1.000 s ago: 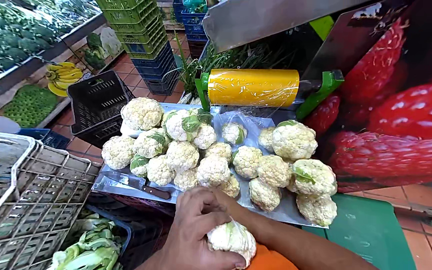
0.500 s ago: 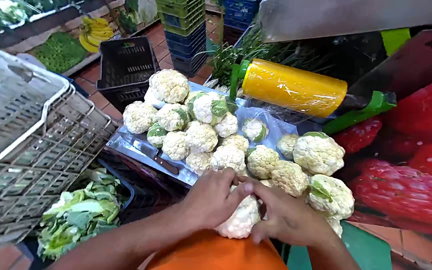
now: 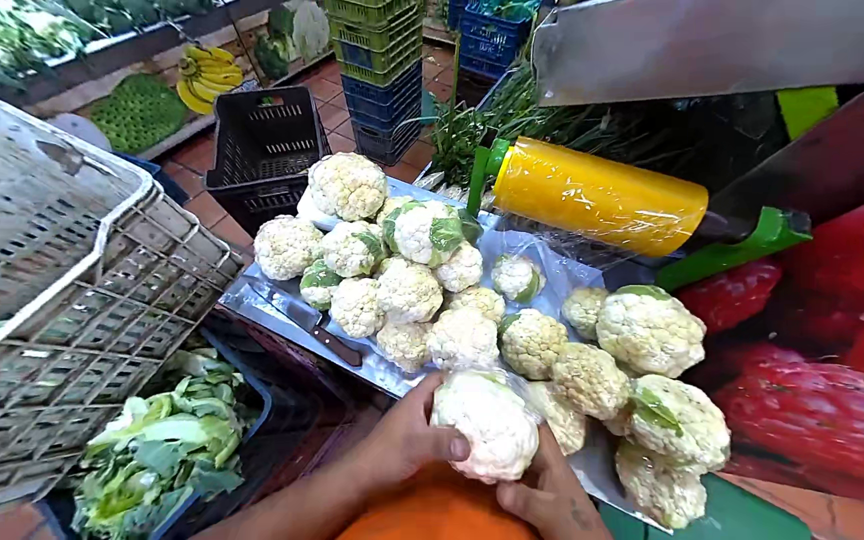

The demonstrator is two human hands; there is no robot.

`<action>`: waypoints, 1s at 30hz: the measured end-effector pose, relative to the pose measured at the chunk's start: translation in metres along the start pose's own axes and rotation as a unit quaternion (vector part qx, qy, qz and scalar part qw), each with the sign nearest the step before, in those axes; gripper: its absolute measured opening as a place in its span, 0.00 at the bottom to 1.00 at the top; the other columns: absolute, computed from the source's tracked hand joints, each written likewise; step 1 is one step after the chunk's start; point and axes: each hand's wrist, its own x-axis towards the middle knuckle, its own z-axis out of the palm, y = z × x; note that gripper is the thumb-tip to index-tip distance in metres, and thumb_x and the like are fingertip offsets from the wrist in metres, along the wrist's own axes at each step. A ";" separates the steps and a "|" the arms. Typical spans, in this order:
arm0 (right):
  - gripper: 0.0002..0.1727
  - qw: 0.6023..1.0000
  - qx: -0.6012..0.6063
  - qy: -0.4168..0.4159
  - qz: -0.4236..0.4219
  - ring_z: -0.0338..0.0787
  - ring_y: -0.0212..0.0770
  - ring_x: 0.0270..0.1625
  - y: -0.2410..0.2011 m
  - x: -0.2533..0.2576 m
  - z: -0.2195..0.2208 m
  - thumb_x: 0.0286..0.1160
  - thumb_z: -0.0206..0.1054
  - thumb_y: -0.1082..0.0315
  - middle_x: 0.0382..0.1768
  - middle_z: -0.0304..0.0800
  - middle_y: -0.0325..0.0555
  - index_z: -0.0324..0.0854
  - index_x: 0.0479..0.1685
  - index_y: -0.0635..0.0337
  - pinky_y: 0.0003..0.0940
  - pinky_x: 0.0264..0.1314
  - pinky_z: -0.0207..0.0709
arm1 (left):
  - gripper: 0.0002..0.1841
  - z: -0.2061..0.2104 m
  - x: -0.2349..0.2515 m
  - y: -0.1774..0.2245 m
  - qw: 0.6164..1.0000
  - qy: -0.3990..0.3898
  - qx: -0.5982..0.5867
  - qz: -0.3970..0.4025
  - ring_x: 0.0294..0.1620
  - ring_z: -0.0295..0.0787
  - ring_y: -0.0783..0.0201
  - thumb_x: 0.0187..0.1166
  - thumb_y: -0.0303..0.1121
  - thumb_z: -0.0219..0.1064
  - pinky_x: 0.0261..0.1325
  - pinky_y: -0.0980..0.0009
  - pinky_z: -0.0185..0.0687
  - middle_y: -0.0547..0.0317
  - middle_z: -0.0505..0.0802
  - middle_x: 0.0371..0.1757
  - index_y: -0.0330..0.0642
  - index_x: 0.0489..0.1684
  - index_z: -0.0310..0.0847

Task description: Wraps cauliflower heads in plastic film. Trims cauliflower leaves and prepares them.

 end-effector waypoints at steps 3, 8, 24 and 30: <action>0.30 0.982 -0.175 -0.053 0.039 0.92 0.38 0.56 -0.026 0.001 -0.031 0.70 0.78 0.52 0.64 0.88 0.43 0.82 0.70 0.56 0.40 0.57 0.91 | 0.52 -0.018 -0.002 0.017 0.988 -0.039 0.148 0.007 0.60 0.91 0.66 0.46 0.61 0.88 0.66 0.62 0.89 0.56 0.92 0.60 0.38 0.71 0.74; 0.17 0.963 -0.269 0.003 -0.016 0.85 0.28 0.29 -0.078 0.013 -0.041 0.81 0.67 0.46 0.31 0.89 0.31 0.93 0.35 0.45 0.23 0.31 0.81 | 0.46 -0.025 -0.011 0.024 0.950 -0.105 0.296 0.002 0.62 0.88 0.70 0.46 0.57 0.90 0.67 0.64 0.88 0.61 0.91 0.60 0.44 0.68 0.78; 0.09 0.931 -0.256 -0.195 0.172 0.83 0.25 0.30 -0.083 0.042 -0.016 0.70 0.73 0.55 0.28 0.87 0.29 0.90 0.31 0.48 0.24 0.31 0.76 | 0.41 -0.022 -0.013 0.027 0.952 -0.088 0.292 -0.012 0.54 0.92 0.74 0.50 0.60 0.88 0.60 0.67 0.91 0.66 0.95 0.51 0.47 0.63 0.82; 0.14 0.968 -0.194 -0.073 0.138 0.76 0.26 0.18 -0.089 0.047 -0.041 0.67 0.74 0.46 0.20 0.84 0.33 0.91 0.32 0.45 0.23 0.21 0.71 | 0.42 -0.024 -0.013 0.028 0.949 -0.069 0.305 -0.028 0.53 0.91 0.75 0.48 0.62 0.88 0.60 0.67 0.91 0.67 0.94 0.51 0.49 0.62 0.82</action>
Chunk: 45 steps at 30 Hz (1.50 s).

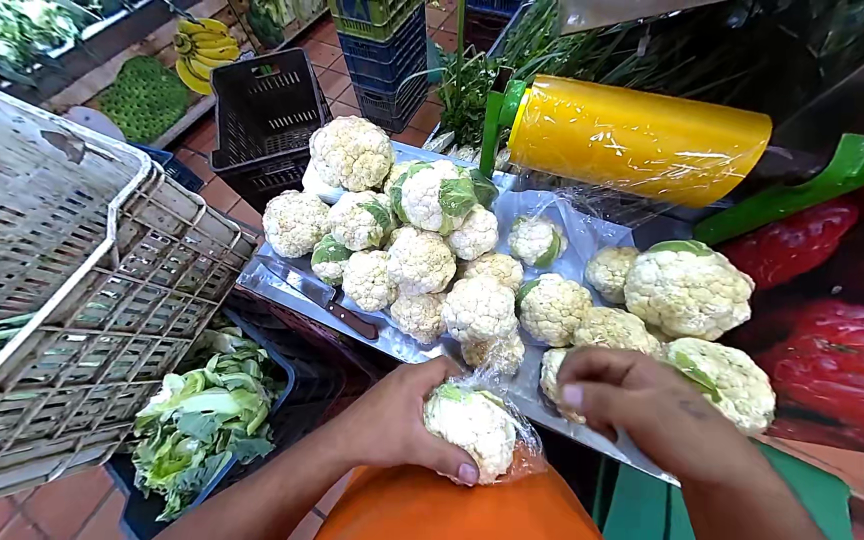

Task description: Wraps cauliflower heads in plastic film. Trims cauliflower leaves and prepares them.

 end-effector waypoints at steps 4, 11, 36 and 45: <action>0.13 0.980 0.033 -0.175 0.085 0.73 0.21 0.18 -0.010 0.012 0.018 0.71 0.72 0.49 0.19 0.80 0.27 0.89 0.30 0.45 0.18 0.20 0.66 | 0.41 0.002 0.004 0.003 1.000 0.000 -0.007 0.004 0.54 0.91 0.74 0.50 0.62 0.87 0.60 0.67 0.91 0.66 0.94 0.52 0.49 0.62 0.82; 0.07 0.977 0.191 -0.034 0.092 0.80 0.26 0.20 -0.003 0.017 0.018 0.62 0.68 0.61 0.19 0.82 0.36 0.87 0.25 0.50 0.23 0.25 0.76 | 0.38 0.005 0.010 0.001 0.998 0.023 -0.057 0.017 0.54 0.93 0.70 0.53 0.58 0.87 0.60 0.64 0.92 0.64 0.95 0.52 0.48 0.61 0.84; 0.11 0.959 0.066 0.254 -0.110 0.61 0.32 0.09 0.040 0.053 0.031 0.82 0.65 0.56 0.13 0.69 0.38 0.82 0.33 0.50 0.27 0.11 0.59 | 0.38 0.021 0.033 -0.010 0.967 -0.050 -0.202 0.146 0.52 0.93 0.69 0.62 0.63 0.80 0.58 0.67 0.91 0.58 0.96 0.52 0.38 0.61 0.85; 0.10 0.984 0.153 0.069 -0.068 0.79 0.18 0.31 0.078 0.059 0.086 0.86 0.61 0.65 0.27 0.81 0.28 0.82 0.37 0.60 0.17 0.39 0.75 | 0.36 0.040 0.035 0.017 0.971 0.008 -0.058 0.232 0.41 0.92 0.70 0.79 0.68 0.60 0.45 0.69 0.89 0.55 0.94 0.35 0.36 0.38 0.89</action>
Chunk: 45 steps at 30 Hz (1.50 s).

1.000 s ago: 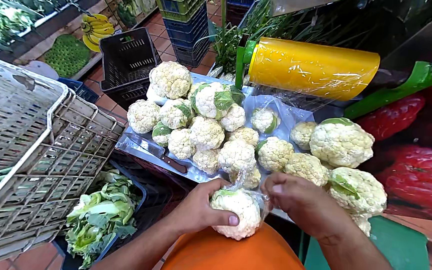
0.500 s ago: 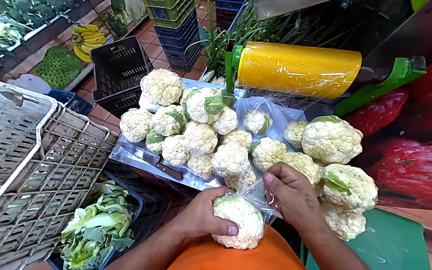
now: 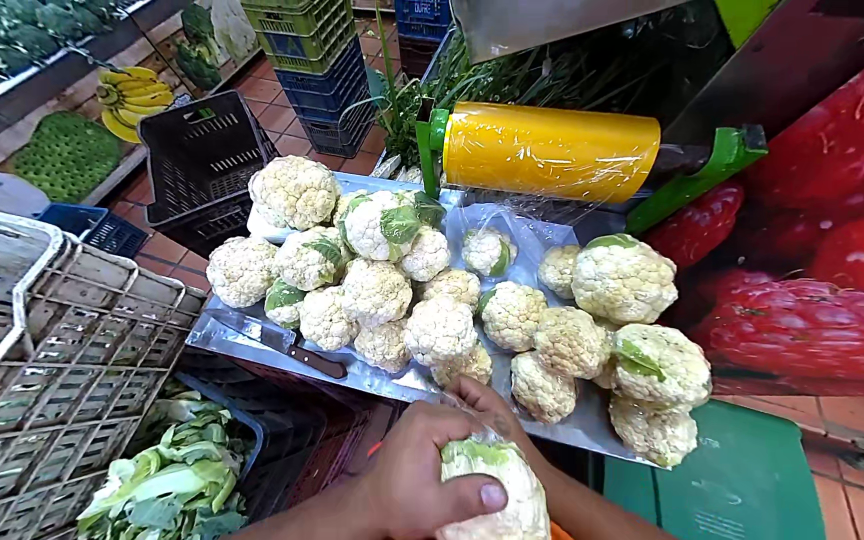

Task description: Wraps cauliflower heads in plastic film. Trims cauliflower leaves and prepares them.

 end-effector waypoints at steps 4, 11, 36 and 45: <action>0.11 0.986 0.041 -0.157 0.040 0.83 0.22 0.39 -0.018 -0.010 -0.003 0.89 0.56 0.66 0.35 0.85 0.33 0.82 0.43 0.60 0.23 0.47 0.80 | 0.28 0.002 -0.013 0.010 0.940 0.164 0.280 0.106 0.46 0.87 0.70 0.86 0.63 0.52 0.54 0.68 0.80 0.66 0.95 0.39 0.53 0.41 0.92; 0.24 0.925 -0.237 -0.263 0.138 0.81 0.36 0.70 -0.064 -0.027 -0.009 0.87 0.59 0.62 0.66 0.85 0.58 0.76 0.72 0.73 0.32 0.78 0.67 | 0.33 -0.007 -0.011 0.003 0.986 -0.071 0.026 0.146 0.75 0.83 0.42 0.81 0.63 0.61 0.83 0.42 0.73 0.41 0.92 0.62 0.39 0.65 0.84; 0.74 0.870 -0.407 0.200 -0.195 0.70 0.60 0.82 -0.059 -0.012 0.023 0.38 0.91 0.42 0.78 0.62 0.86 0.50 0.84 0.82 0.46 0.84 0.66 | 0.28 -0.058 0.049 0.013 0.939 0.192 -0.108 -0.262 0.50 0.94 0.65 0.70 0.52 0.78 0.59 0.59 0.91 0.56 0.95 0.50 0.44 0.62 0.85; 0.73 0.914 -0.294 0.133 -0.245 0.76 0.37 0.78 -0.087 0.059 0.055 0.48 0.90 0.50 0.88 0.54 0.66 0.37 0.92 0.66 0.35 0.75 0.78 | 0.44 -0.146 0.037 0.022 0.943 0.235 -0.085 -0.219 0.58 0.92 0.60 0.59 0.48 0.85 0.62 0.57 0.90 0.51 0.91 0.61 0.46 0.80 0.72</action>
